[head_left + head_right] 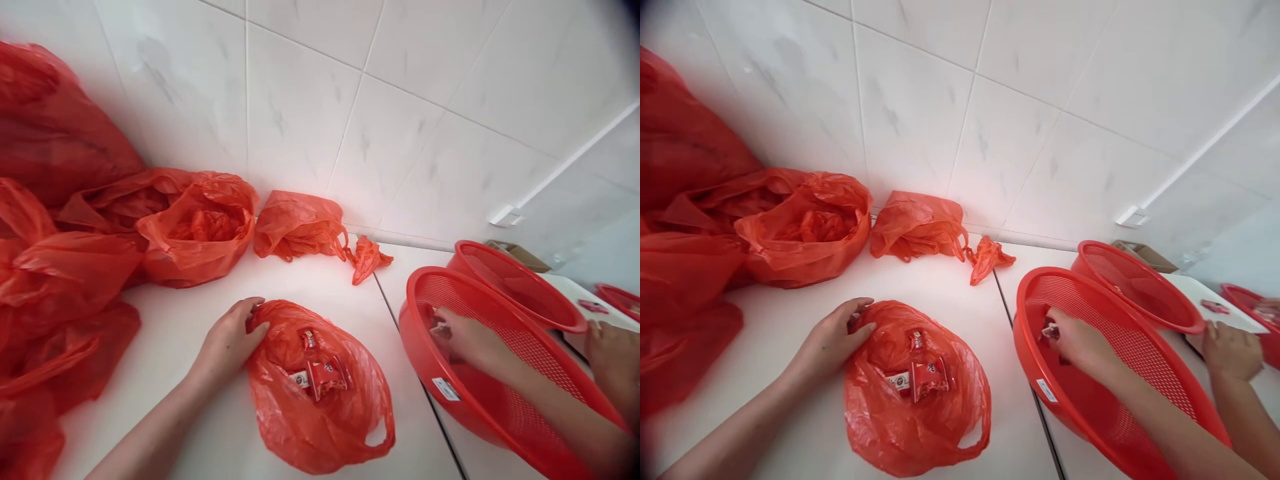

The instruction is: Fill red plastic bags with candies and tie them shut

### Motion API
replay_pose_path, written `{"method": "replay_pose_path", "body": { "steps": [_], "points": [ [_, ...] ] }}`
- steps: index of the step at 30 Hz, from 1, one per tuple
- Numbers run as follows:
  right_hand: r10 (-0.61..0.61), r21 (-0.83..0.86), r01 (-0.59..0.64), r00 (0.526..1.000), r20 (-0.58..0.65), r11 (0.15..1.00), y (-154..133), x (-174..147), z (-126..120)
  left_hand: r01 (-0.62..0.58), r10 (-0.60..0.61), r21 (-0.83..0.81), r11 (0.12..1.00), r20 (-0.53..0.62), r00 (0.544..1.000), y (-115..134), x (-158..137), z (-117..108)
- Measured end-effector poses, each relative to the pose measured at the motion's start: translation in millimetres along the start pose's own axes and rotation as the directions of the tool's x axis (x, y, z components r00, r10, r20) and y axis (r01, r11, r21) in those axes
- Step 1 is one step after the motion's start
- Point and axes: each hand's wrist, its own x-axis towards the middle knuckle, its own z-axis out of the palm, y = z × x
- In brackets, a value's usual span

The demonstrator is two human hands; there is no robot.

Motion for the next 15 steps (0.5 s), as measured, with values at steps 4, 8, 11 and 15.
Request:
{"method": "replay_pose_path", "body": {
  "steps": [4,8,11,15],
  "points": [
    [-0.071,-0.169,0.037,0.978,-0.198,0.985,-34,-9,-37,-0.015,0.015,0.021,1.0,-0.011,1.0,1,-1,-1],
    [-0.302,-0.075,0.293,0.92,-0.25,0.953,-96,-41,-48,-0.024,0.024,0.017,1.0,-0.014,1.0,2,-2,-1],
    [-0.481,-0.014,0.483,0.867,-0.132,0.875,-140,-60,-34,-0.025,0.025,0.023,0.999,-0.01,1.0,2,-1,-1],
    [-0.582,0.136,0.577,0.813,-0.008,0.805,-166,-63,-26,-0.015,0.015,0.027,1.0,-0.01,1.0,3,-1,-2]
  ]
}}
